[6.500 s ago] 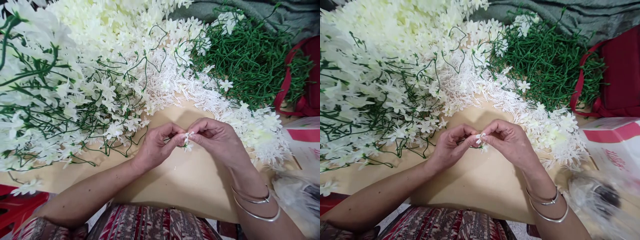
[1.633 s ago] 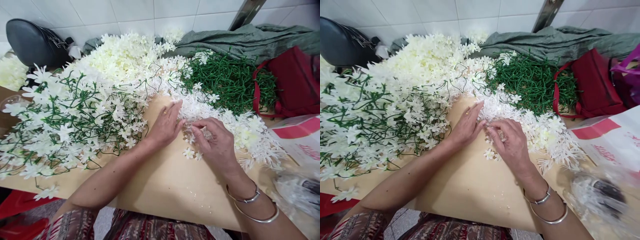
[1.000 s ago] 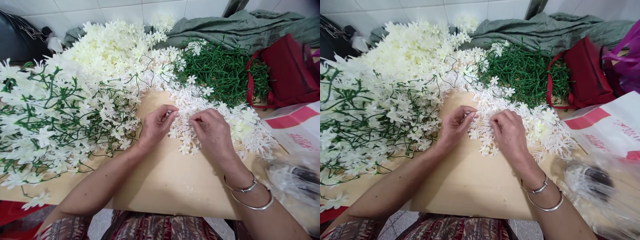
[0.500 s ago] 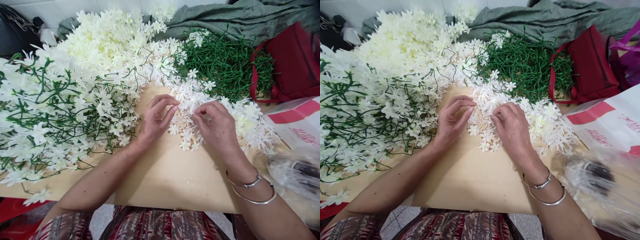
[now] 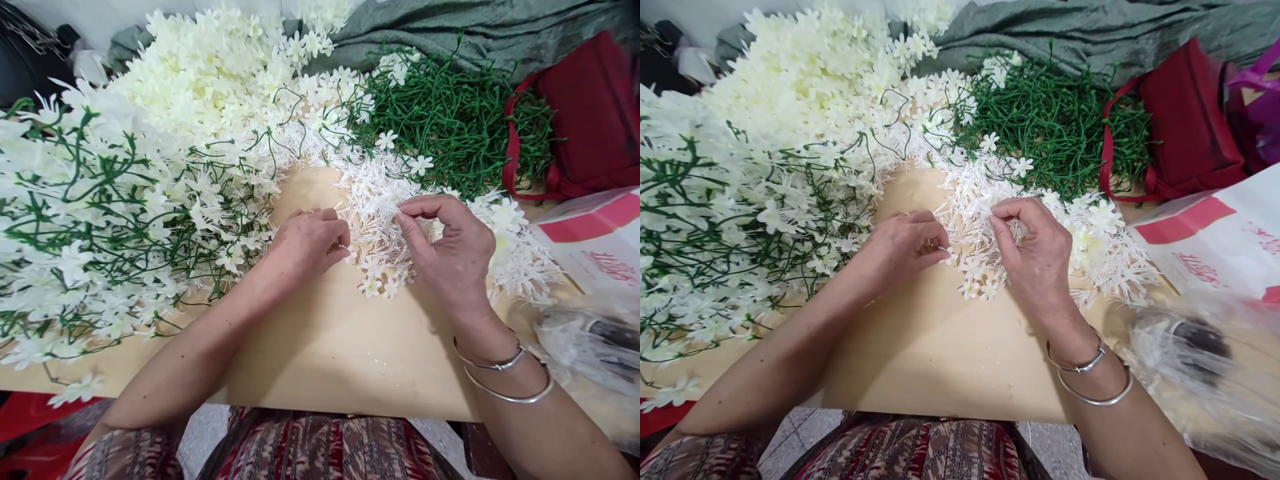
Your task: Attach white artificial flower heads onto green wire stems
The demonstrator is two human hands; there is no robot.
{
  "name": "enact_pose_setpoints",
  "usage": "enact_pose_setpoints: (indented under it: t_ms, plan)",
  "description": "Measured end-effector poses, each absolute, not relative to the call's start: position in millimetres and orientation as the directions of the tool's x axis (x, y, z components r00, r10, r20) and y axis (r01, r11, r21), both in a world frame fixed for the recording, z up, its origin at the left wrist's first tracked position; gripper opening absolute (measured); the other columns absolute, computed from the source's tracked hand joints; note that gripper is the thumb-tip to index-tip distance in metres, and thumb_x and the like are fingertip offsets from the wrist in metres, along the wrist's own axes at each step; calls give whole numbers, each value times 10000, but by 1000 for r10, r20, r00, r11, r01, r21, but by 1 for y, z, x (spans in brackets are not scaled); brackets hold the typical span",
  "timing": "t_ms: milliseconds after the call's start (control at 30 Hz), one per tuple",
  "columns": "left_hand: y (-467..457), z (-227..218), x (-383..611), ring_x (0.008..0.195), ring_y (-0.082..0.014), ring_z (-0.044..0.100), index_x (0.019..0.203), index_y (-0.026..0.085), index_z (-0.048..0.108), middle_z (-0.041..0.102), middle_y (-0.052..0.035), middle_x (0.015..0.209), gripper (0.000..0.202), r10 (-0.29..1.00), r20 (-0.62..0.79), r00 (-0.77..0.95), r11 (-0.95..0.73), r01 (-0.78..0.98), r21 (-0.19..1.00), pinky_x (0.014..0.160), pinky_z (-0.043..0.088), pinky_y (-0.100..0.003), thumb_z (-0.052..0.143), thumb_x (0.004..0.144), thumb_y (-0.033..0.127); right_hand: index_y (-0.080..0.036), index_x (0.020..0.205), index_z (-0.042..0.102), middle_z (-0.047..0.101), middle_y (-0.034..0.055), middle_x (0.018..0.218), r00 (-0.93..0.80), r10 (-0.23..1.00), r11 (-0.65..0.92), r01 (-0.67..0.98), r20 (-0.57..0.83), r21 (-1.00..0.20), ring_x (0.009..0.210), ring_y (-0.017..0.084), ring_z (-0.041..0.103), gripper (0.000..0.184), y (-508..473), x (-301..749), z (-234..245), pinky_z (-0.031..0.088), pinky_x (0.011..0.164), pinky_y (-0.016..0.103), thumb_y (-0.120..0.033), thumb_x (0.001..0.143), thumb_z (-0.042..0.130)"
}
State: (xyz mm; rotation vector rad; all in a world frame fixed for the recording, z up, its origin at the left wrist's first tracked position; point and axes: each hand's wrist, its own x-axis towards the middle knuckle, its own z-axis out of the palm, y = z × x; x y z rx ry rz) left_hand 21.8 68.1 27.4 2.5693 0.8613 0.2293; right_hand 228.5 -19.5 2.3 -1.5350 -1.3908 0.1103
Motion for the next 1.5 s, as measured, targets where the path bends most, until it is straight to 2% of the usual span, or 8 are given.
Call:
enact_pose_setpoints:
  t_ms: [233, 533, 733, 867, 1067, 1167, 1367, 1500]
  plan:
    - [67, 30, 26, 640, -117, 558, 976, 194, 720, 714, 11, 773, 87, 785, 172, 595, -453, 362, 814, 626, 431, -244, 640, 973, 229, -252, 1027, 761, 788, 35, 962, 378, 810, 151, 605, 449, -782, 864, 205, 726, 110, -21, 228, 0, 589, 833, 394, -242, 954, 680]
    - [67, 16, 33, 805, -122, 691, 841, 181, 611, 766, -56, 981, 180, 843, 140, 520, -220, 95, 971, 746, 559, -251, 753, 922, 256, -247, 959, 739, 746, 45, 895, 380, 843, 153, 511, 382, -846, 819, 211, 685, 55, -21, 227, -1, 565, 794, 405, -292, 943, 712]
    - [69, 5, 35, 791, -109, 696, 1043, 187, 704, 746, -32, 977, 188, 848, 88, 523, -127, 38, 991, 724, 573, -224, 791, 917, 297, -240, 973, 754, 724, 11, 838, 425, 861, 124, 355, 279, -926, 765, 176, 665, 121, -19, 224, 1, 569, 746, 361, -264, 858, 785]
    - [69, 6, 36, 743, -90, 682, 995, 180, 720, 745, -21, 962, 178, 855, 90, 510, -135, 53, 989, 679, 554, -209, 787, 934, 334, -266, 914, 742, 742, 8, 824, 426, 858, 126, 369, 288, -921, 747, 178, 690, 89, -18, 224, 0, 592, 724, 355, -258, 856, 809]
    - [67, 9, 36, 651, -100, 706, 1042, 189, 686, 692, 20, 831, 264, 867, 99, 488, -120, 13, 993, 610, 567, -209, 801, 930, 398, -239, 861, 722, 806, 44, 943, 406, 871, 204, 210, 275, -956, 891, 200, 776, 99, -19, 220, 4, 638, 870, 394, -259, 871, 818]
    - [67, 9, 36, 605, -109, 704, 1068, 200, 703, 701, 23, 789, 338, 870, 93, 484, -112, 11, 994, 545, 533, -205, 818, 909, 475, -254, 866, 747, 775, -1, 806, 436, 870, 167, 179, 231, -969, 753, 163, 741, 103, -19, 220, 6, 612, 730, 319, -225, 846, 843]
    - [66, -1, 37, 761, -134, 723, 1083, 207, 778, 791, -18, 887, 274, 876, 152, 457, -177, 11, 984, 709, 578, -238, 855, 882, 377, -251, 851, 771, 811, 19, 981, 410, 871, 253, 99, 271, -962, 980, 174, 770, 91, -18, 219, 7, 621, 921, 338, -196, 843, 843]
    - [67, -5, 37, 781, -145, 721, 971, 201, 759, 784, -29, 881, 207, 872, 169, 460, -207, 34, 978, 713, 571, -243, 826, 906, 385, -302, 842, 765, 809, 8, 897, 374, 886, 242, 133, 274, -961, 825, 191, 773, 87, -19, 219, 6, 644, 827, 373, -250, 878, 825]
